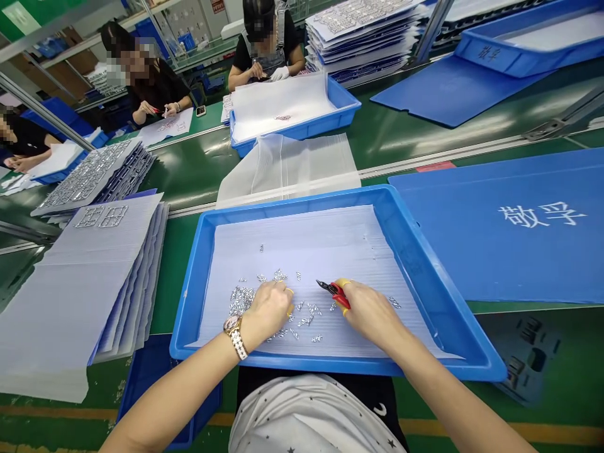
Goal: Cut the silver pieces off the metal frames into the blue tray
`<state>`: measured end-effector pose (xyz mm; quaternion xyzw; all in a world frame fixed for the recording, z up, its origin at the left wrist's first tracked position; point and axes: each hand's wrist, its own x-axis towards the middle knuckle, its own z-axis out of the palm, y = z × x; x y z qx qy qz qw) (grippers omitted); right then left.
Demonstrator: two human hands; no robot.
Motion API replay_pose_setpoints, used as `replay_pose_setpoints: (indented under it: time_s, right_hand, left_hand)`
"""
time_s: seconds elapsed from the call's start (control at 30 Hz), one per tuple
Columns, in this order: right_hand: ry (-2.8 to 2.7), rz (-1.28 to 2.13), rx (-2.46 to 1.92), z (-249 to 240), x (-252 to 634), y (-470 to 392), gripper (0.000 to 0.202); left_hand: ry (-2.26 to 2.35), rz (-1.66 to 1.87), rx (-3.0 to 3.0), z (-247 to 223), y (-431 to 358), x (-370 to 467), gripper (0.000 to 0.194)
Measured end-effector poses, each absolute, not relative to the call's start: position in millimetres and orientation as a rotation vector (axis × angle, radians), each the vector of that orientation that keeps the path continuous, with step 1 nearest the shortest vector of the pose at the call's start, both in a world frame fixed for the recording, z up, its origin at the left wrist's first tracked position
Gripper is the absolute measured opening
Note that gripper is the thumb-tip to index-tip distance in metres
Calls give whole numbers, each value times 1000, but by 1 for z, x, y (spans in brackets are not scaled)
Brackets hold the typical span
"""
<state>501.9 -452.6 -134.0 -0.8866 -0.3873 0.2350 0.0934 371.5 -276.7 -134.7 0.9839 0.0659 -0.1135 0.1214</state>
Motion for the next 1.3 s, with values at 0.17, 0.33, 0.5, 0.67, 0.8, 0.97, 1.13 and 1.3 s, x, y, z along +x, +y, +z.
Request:
replay_pose_setpoints:
  time_s: [0.17, 0.33, 0.5, 0.67, 0.8, 0.97, 1.13, 1.3]
  right_hand:
    - [-1118, 668, -2580, -133, 504, -456, 19]
    - [-1095, 707, -2435, -131, 503, -458, 15]
    - [-992, 745, -2148, -129, 493, -449, 14]
    - [-777, 723, -1856, -129, 476, -434, 22]
    - [-673, 680, -1787, -124, 464, -424, 21]
    - [-626, 683, -1749, -120, 456, -413, 23]
    - [-546, 763, -1618, -122, 455, -406, 21]
    - [-474, 825, -1525, -125, 454, -404, 24]
  left_hand:
    - [285, -295, 2773, -132, -273, 371, 18]
    - [400, -148, 2563, -121, -265, 361, 16]
    - [497, 43, 2340, -117, -269, 356, 12]
    - [524, 198, 2151, -115, -277, 358, 11]
    - [544, 257, 1986, -118, -278, 357, 15]
    - [581, 265, 1778, -125, -278, 357, 25]
    - [602, 264, 1698, -127, -278, 357, 28]
    - [609, 250, 1736, -128, -279, 357, 26]
